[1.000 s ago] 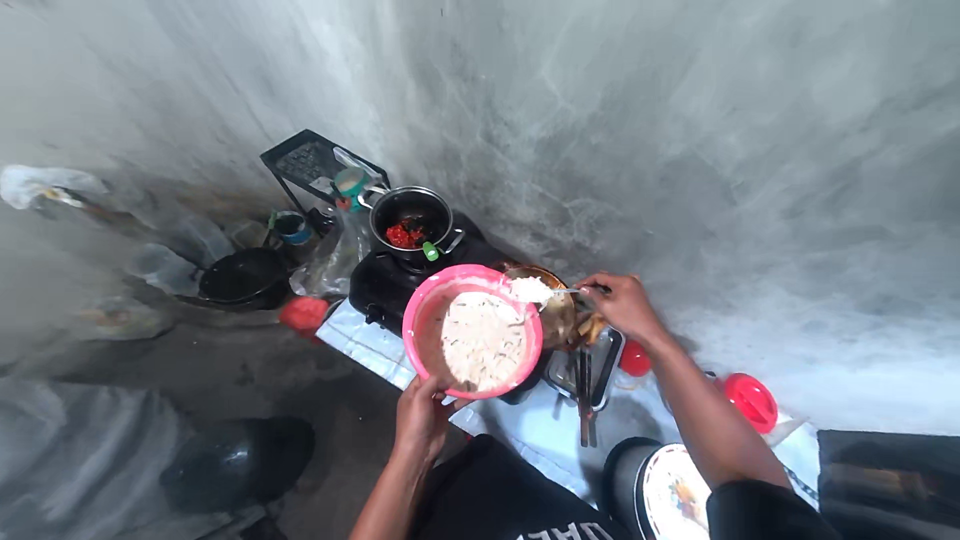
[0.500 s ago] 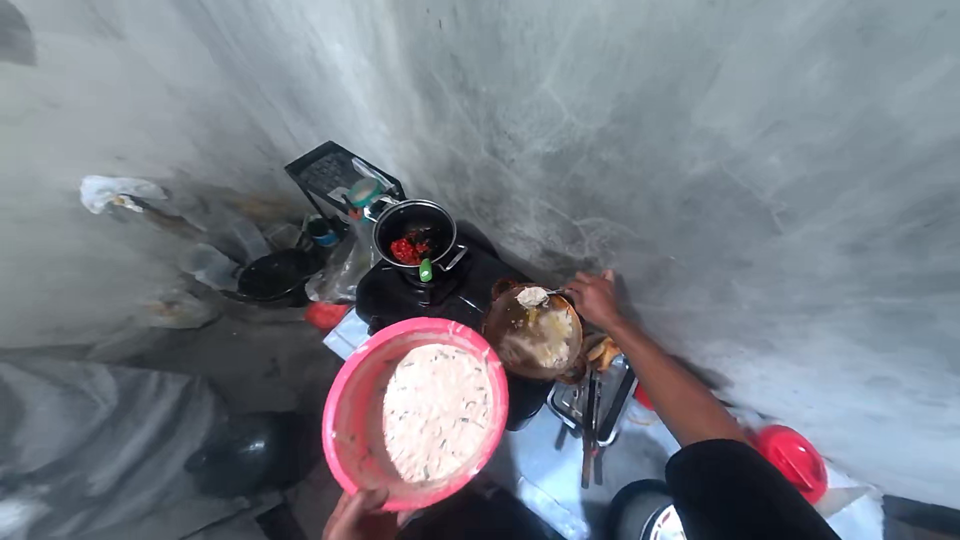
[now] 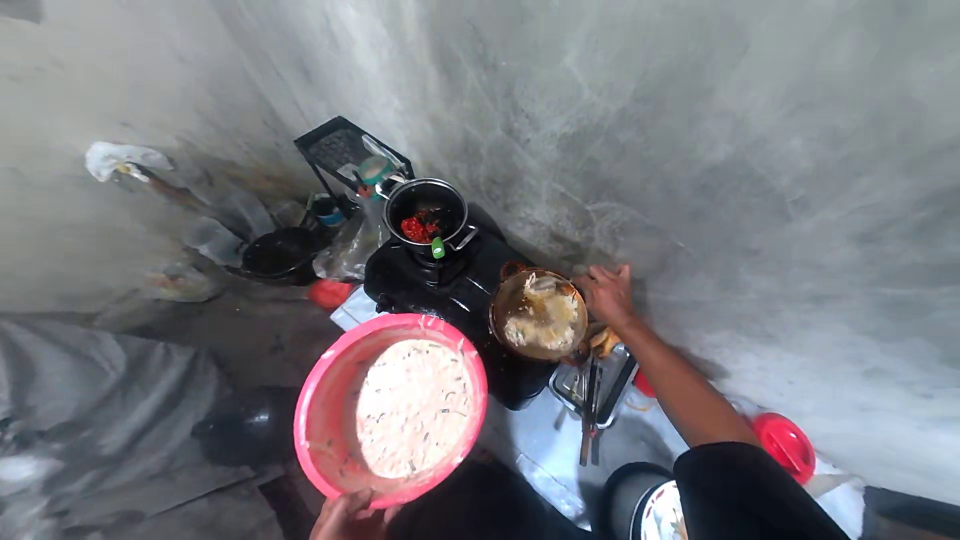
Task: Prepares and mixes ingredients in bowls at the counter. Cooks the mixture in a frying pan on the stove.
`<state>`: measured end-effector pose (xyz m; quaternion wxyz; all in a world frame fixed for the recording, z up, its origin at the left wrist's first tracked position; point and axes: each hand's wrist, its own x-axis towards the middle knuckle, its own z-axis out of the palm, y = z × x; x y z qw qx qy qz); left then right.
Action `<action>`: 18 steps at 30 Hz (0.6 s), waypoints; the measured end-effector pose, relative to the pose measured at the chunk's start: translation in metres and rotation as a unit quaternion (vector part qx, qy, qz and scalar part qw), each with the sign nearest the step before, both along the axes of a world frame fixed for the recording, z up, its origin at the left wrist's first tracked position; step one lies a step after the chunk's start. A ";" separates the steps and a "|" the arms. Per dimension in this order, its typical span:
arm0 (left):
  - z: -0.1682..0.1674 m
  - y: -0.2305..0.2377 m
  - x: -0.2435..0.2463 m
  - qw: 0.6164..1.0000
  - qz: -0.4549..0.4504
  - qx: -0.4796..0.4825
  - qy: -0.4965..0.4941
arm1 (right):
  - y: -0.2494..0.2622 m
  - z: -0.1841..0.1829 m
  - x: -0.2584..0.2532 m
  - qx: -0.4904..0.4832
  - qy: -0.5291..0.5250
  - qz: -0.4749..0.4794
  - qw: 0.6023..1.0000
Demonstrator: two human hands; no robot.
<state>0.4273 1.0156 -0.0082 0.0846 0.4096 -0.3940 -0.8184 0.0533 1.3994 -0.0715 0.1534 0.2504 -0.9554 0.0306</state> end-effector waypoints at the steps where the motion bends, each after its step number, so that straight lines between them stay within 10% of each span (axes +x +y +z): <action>1: 0.000 0.000 0.001 1.000 0.002 0.002 0.000 | -0.001 -0.001 0.004 0.012 -0.017 0.010 1.000; 18: -0.004 -0.018 0.029 1.000 0.013 0.006 0.009 | -0.008 0.006 -0.018 0.002 -0.122 -0.098 0.988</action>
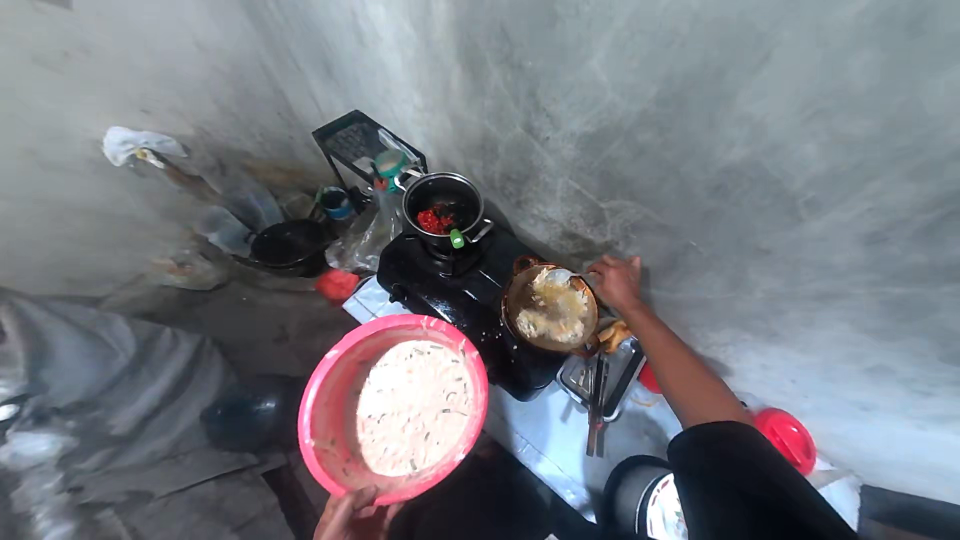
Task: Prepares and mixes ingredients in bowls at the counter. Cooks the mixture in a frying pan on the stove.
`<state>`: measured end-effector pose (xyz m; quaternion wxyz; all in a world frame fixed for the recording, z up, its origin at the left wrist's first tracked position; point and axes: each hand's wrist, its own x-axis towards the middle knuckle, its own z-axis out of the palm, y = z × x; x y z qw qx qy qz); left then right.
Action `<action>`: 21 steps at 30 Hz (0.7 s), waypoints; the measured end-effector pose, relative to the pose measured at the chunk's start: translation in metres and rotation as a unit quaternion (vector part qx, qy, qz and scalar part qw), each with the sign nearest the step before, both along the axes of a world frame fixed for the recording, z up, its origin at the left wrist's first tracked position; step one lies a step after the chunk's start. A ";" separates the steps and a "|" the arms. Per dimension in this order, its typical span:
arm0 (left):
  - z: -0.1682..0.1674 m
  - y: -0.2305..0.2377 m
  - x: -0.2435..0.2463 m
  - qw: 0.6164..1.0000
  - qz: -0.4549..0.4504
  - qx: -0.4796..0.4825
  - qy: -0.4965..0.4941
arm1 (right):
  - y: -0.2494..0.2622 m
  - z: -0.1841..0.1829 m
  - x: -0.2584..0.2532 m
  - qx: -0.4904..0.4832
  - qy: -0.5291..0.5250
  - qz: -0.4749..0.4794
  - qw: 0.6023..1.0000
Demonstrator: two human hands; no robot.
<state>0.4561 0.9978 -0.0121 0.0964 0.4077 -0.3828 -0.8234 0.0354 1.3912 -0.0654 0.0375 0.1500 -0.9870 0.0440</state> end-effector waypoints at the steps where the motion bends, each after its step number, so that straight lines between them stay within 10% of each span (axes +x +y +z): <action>1: -0.001 -0.001 0.001 1.000 -0.002 -0.003 0.000 | -0.001 0.001 0.000 0.002 -0.001 -0.001 1.000; 14: -0.010 -0.025 -0.040 0.997 -0.068 -0.018 0.006 | -0.012 0.048 0.031 0.001 0.048 -0.056 0.997; 21: -0.016 -0.056 -0.092 0.987 -0.158 0.020 0.023 | -0.068 0.088 0.139 -0.184 0.105 -0.127 0.969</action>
